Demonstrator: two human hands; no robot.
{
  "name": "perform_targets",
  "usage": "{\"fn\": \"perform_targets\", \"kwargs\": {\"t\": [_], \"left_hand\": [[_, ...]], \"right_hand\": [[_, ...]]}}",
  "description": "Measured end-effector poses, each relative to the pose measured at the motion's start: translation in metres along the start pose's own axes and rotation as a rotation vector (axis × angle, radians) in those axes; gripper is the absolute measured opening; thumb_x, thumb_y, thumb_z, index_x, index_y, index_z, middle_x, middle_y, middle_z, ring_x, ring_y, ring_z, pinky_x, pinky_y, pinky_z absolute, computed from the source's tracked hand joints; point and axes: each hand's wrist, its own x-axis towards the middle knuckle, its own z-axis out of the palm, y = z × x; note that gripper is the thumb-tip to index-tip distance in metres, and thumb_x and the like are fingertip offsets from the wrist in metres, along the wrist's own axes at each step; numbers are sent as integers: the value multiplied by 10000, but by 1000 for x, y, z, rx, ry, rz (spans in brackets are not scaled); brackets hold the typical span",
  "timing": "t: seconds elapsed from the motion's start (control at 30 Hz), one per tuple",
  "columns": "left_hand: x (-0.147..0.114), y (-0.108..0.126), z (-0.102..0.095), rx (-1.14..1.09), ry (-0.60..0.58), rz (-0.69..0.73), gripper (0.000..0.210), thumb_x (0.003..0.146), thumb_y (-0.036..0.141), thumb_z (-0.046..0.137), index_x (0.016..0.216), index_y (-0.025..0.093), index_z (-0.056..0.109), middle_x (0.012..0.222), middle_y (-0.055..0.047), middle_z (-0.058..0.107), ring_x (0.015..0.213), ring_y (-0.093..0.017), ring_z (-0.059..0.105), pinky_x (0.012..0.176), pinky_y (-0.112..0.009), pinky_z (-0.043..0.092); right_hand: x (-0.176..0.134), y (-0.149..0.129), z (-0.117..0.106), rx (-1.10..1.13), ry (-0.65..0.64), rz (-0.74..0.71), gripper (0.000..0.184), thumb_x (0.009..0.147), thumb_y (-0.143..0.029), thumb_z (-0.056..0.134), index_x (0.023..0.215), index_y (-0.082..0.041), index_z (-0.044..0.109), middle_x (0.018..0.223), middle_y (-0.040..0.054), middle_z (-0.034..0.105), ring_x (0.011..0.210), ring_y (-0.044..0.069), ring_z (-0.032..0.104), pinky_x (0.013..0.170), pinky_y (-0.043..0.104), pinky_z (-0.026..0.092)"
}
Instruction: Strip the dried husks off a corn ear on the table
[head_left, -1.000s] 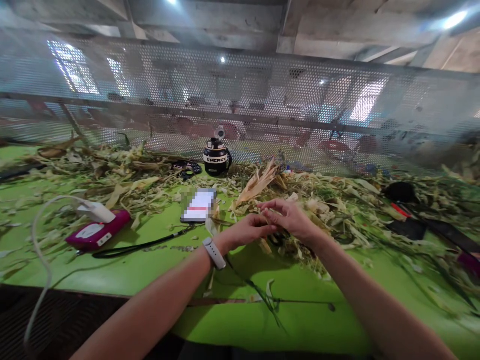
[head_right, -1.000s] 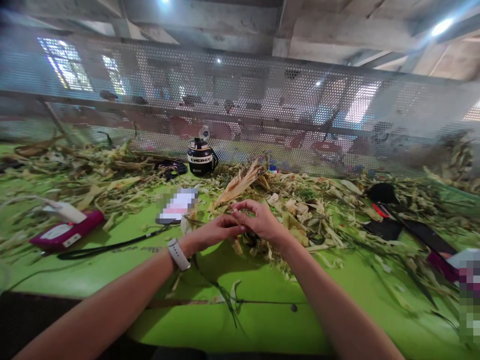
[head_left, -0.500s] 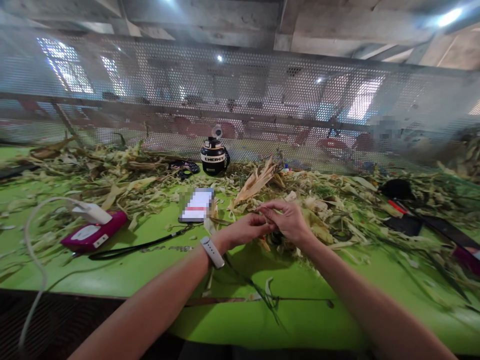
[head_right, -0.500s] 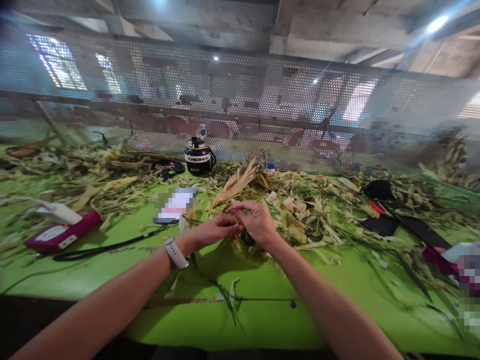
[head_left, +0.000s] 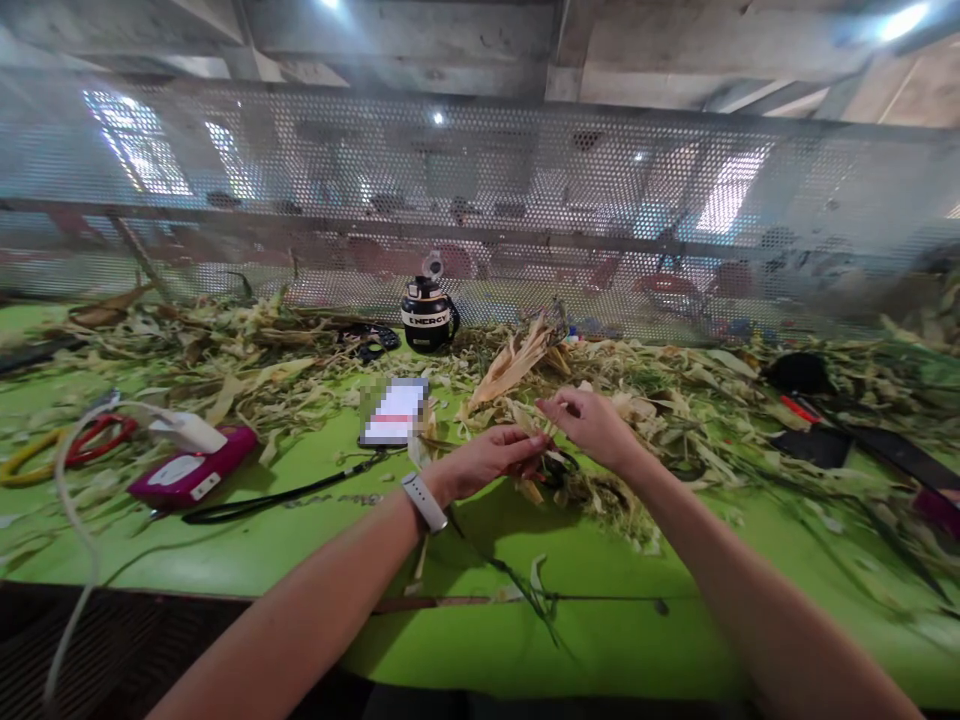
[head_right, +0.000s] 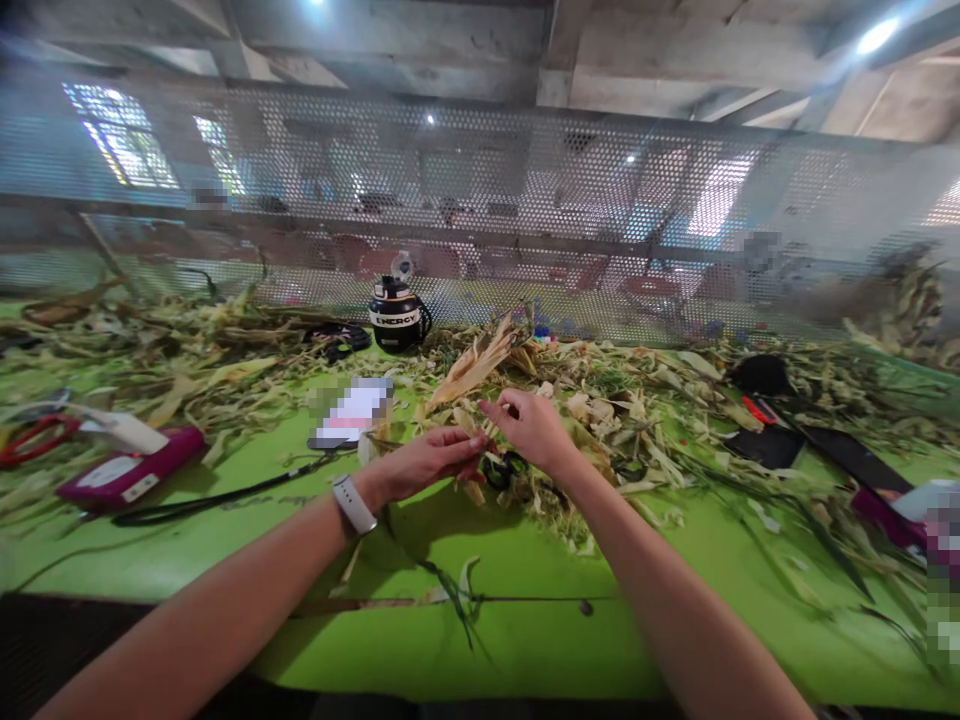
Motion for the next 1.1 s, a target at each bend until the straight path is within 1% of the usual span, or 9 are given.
{"fn": "perform_targets", "kwargs": {"t": [0.23, 0.43, 0.5, 0.6, 0.73, 0.83, 0.97, 1.03, 1.1], "left_hand": [[-3, 6, 2, 39, 15, 9, 308, 640, 430, 728, 699, 137, 657, 535, 41, 473, 514, -59, 386, 657, -267, 432], [-1, 3, 0, 29, 41, 62, 346, 621, 424, 748, 807, 142, 673, 666, -2, 590, 607, -77, 499, 637, -230, 391], [1, 2, -2, 59, 46, 78, 346, 639, 425, 736, 821, 138, 666, 647, 0, 596, 611, -82, 510, 648, -233, 393], [4, 1, -7, 135, 6, 99, 366, 655, 445, 717, 820, 125, 654, 607, 3, 604, 579, -83, 513, 633, -238, 398], [6, 3, -9, 185, 30, 113, 398, 647, 471, 710, 818, 119, 637, 555, 16, 598, 526, -80, 506, 573, -229, 388], [5, 5, -8, 187, 49, 117, 360, 657, 452, 708, 772, 120, 624, 532, 21, 592, 504, -72, 496, 550, -218, 385], [6, 5, -8, -13, 145, 169, 336, 659, 420, 718, 783, 138, 584, 517, 30, 591, 488, -80, 517, 553, -220, 414], [7, 5, -8, -120, 172, 176, 338, 686, 424, 694, 828, 137, 584, 561, 3, 627, 536, -105, 566, 601, -239, 449], [6, 6, -7, -176, 159, 149, 343, 724, 434, 653, 869, 131, 589, 636, -37, 666, 613, -135, 612, 670, -269, 475]], "right_hand": [[2, 1, 7, 72, 64, 13, 482, 751, -629, 504, 557, -188, 476, 461, -46, 386, 471, 93, 346, 476, 238, 256], [6, 9, -6, 530, 154, 253, 552, 729, -733, 406, 634, -196, 496, 471, -31, 461, 414, 101, 415, 430, 240, 316], [6, 10, -7, 510, 94, 254, 535, 728, -716, 433, 647, -192, 506, 490, -26, 488, 423, 103, 440, 434, 236, 327], [4, 10, -1, 359, -22, 116, 469, 704, -630, 559, 570, -188, 475, 454, -40, 461, 417, 88, 402, 436, 226, 303], [3, 9, 7, 263, 97, 18, 424, 745, -551, 558, 547, -183, 484, 438, -44, 448, 418, 80, 368, 442, 224, 285], [3, 7, 7, 313, 119, 34, 457, 749, -586, 532, 532, -186, 490, 428, -36, 460, 408, 85, 383, 433, 225, 295], [4, 5, 1, 484, 207, 115, 504, 713, -683, 498, 623, -190, 549, 447, -30, 496, 403, 101, 427, 424, 228, 319], [3, 5, 0, 457, 147, 169, 566, 753, -704, 410, 595, -182, 566, 412, -26, 475, 387, 103, 430, 426, 232, 317], [2, 5, 1, 348, 20, 189, 613, 794, -689, 346, 533, -175, 555, 379, -21, 452, 379, 100, 430, 435, 234, 311]]}}
